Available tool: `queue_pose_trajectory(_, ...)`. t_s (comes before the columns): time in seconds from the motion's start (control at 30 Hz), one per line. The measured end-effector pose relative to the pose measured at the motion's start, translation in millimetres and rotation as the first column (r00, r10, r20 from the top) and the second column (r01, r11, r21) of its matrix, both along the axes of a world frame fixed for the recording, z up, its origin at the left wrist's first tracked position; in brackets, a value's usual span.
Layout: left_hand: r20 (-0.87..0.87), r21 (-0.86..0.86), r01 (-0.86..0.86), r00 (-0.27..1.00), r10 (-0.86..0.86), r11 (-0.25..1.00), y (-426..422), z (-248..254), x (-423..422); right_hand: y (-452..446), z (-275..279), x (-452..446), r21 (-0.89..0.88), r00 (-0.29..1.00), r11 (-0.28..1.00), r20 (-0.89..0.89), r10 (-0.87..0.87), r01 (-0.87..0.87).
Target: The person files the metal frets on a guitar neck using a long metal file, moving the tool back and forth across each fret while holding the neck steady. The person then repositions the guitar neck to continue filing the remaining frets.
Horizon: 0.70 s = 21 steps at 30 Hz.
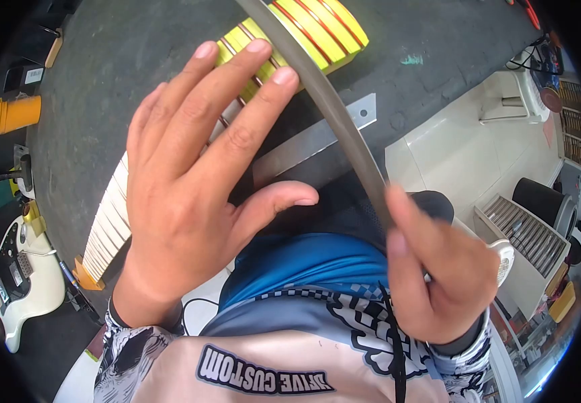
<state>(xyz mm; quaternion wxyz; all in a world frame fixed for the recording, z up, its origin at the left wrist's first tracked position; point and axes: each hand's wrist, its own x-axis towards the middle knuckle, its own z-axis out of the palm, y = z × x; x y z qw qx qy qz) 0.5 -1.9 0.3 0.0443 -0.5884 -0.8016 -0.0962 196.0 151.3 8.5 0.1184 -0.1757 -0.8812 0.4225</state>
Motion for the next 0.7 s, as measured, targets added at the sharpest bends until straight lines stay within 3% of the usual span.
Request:
queue_pose_trajectory(0.17, -0.013, 0.023, 0.011, 1.0, -0.011, 1.0, -1.8, -3.8, -1.2, -17.9, -11.1, 83.1, -0.009, 0.996, 1.0, -0.093, 0.0, -0.001)
queue_pose_trajectory(0.27, -0.017, 0.037, 0.011, 1.0, -0.011, 0.999, -2.3, -6.5, -1.2, -28.5, -1.4, 118.6, -0.065, 1.0, 0.998, 0.004, -0.015, 0.015)
queue_pose_trajectory(0.37, -0.015, 0.045, 0.01, 1.0, -0.009, 0.999, -3.1, -6.5, -0.4, -31.6, 5.6, 117.8, -0.012, 0.999, 0.999, 0.041, -0.03, 0.03)
queue_pose_trajectory(0.47, -0.007, 0.04, 0.004, 1.0, -0.004, 0.999, -2.8, -5.7, 0.3, -25.4, 9.9, 75.8, 0.116, 0.999, 0.993, 0.029, -0.027, 0.023)
queue_pose_trajectory(0.53, 0.0, 0.031, -0.001, 1.0, 0.001, 1.0, -2.7, -4.4, 0.8, -13.4, 12.5, 42.8, 0.009, 0.994, 1.0, 0.11, 0.017, -0.018)
queue_pose_trajectory(0.63, 0.01, 0.024, -0.007, 1.0, 0.007, 1.0, -1.4, -2.7, -0.2, -5.5, 1.3, -9.0, 0.052, 1.0, 0.999, 0.007, -0.017, 0.016)
queue_pose_trajectory(0.7, 0.017, 0.019, -0.013, 1.0, 0.013, 1.0, -0.7, -1.9, -0.3, -2.2, 0.7, -37.8, -0.03, 0.998, 0.997, -0.008, -0.07, 0.069)
